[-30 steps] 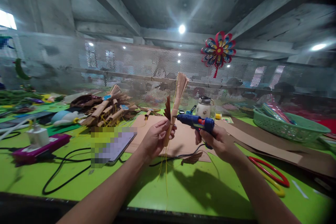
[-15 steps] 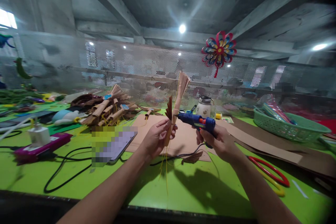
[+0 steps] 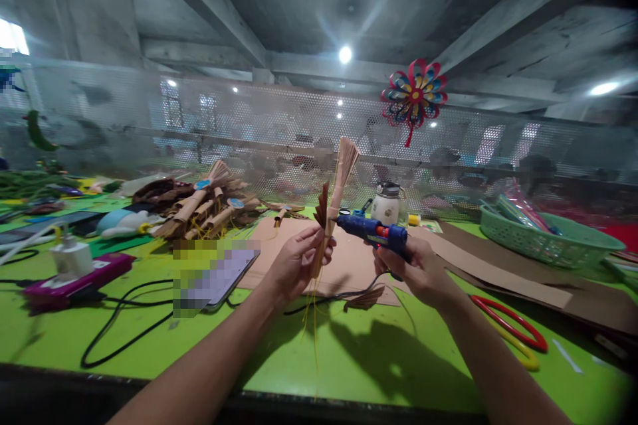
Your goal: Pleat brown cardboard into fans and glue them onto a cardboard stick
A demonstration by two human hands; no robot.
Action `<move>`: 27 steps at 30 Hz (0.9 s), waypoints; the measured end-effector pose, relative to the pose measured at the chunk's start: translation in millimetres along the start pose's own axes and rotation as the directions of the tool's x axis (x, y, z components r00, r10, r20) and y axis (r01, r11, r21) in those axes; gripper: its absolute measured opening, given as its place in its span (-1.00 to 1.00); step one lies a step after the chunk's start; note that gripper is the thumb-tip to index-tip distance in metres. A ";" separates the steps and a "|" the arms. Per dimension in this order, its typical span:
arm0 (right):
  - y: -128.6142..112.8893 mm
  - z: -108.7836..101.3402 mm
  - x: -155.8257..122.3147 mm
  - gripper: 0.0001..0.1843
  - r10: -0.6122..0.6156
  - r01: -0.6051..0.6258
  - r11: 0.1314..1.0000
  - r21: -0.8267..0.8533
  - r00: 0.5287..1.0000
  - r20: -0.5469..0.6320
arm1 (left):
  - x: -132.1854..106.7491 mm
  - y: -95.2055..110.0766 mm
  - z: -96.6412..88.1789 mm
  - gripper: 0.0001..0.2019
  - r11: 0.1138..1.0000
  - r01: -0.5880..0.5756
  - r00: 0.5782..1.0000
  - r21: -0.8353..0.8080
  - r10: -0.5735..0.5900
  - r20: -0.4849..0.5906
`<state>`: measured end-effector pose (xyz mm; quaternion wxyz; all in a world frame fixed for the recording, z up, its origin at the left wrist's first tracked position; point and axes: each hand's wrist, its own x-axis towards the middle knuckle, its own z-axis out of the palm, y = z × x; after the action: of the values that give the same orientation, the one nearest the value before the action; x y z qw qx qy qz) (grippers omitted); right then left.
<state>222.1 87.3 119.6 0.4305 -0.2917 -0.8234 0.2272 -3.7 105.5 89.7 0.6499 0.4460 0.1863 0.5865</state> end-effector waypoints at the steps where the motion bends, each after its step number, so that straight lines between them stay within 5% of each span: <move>1: 0.1 -0.2 -0.2 -0.62 0.009 -0.009 1.000 -0.005 1.000 0.006 | 0.0 0.2 -0.1 -0.80 1.000 0.002 1.000 0.000 -0.002 -0.001; 27: 1.7 -1.9 1.0 -0.63 0.013 -0.013 0.999 0.035 1.000 -0.004 | 0.9 -1.5 -2.7 -0.83 0.999 0.005 0.999 -0.032 -0.003 0.041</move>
<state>223.8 89.5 120.1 0.4358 -0.2900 -0.8165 0.2435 -4.6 107.5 87.3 0.6619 0.4471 0.1643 0.5788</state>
